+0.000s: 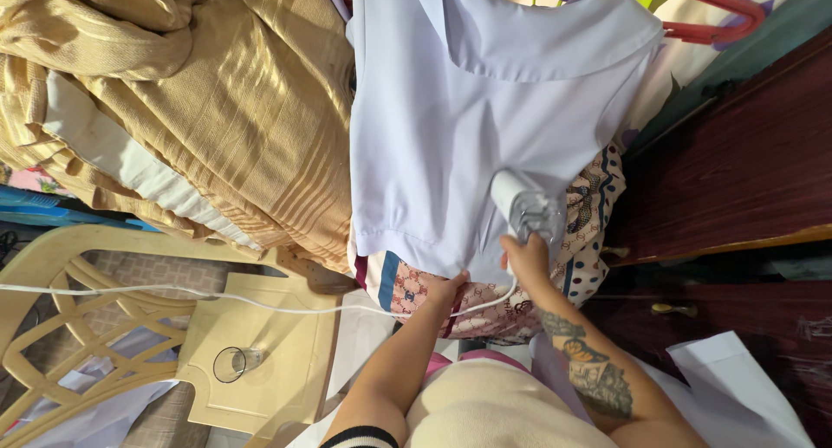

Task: The person uses a handheld garment steamer to remove wrinkles from a white short-sleeved shirt hanging on a red hanger. They systematically steam the front, sleeves, and back of the shirt, holding the fabric taut with one hand while moving the steamer with the other.

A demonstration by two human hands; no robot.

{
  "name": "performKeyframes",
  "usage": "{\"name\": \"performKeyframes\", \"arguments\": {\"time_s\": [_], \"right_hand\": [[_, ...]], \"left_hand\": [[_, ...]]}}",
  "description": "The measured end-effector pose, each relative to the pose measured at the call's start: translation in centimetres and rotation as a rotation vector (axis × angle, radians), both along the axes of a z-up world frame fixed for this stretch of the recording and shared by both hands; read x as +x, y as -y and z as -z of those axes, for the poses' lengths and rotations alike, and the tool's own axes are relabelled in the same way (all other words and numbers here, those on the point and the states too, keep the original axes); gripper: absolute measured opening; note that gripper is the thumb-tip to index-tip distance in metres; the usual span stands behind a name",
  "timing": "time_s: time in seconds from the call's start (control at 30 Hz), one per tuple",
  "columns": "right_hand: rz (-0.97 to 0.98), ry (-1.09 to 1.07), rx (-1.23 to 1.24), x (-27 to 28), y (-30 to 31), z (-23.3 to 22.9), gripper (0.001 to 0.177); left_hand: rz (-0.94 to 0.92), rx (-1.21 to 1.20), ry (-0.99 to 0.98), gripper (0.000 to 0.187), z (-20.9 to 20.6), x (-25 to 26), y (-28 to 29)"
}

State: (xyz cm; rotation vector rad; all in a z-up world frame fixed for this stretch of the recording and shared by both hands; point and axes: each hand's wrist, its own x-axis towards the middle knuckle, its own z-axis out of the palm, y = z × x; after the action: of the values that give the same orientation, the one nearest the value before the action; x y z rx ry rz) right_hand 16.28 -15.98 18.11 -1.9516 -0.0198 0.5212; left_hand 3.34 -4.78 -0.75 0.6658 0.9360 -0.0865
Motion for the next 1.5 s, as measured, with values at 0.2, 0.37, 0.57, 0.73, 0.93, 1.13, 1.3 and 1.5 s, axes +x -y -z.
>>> {"name": "performKeyframes", "arguments": {"time_s": [0.2, 0.37, 0.57, 0.73, 0.93, 1.13, 1.3, 1.5], "right_hand": [[0.021, -0.002, 0.065, -0.1, -0.8, -1.7, 0.022], [0.000, -0.080, 0.042, -4.4, 0.8, 0.2, 0.033], [0.043, 0.029, 0.076, 0.8, -2.0, -2.7, 0.023], [0.057, -0.001, 0.156, 2.8, -3.1, -5.1, 0.031], [-0.178, -0.114, -0.086, -3.4, -0.2, 0.9, 0.028], [-0.205, -0.112, -0.237, -5.9, 1.8, 6.9, 0.034], [-0.222, -0.083, -0.332, -6.6, 0.9, 7.0, 0.032], [-0.229, -0.017, -0.151, -2.9, -3.0, 4.2, 0.025]], "left_hand": [[0.060, 0.043, -0.074, 0.022, -0.3, 0.2, -0.5], [0.101, -0.011, -0.034, 0.021, -0.5, -0.2, -0.7], [0.127, 0.099, -0.118, 0.021, -1.6, 0.1, -1.2], [0.137, 0.108, -0.111, 0.023, -1.6, 0.1, -1.2], [0.089, 0.033, 0.033, 0.028, -0.5, -0.5, -1.3], [-0.325, -0.042, 0.095, 0.032, -0.9, -1.7, -4.2], [-0.204, 0.040, 0.063, 0.033, -1.3, -2.7, -5.7], [-0.178, 0.054, 0.040, 0.026, -1.4, -3.5, -5.7]]}}
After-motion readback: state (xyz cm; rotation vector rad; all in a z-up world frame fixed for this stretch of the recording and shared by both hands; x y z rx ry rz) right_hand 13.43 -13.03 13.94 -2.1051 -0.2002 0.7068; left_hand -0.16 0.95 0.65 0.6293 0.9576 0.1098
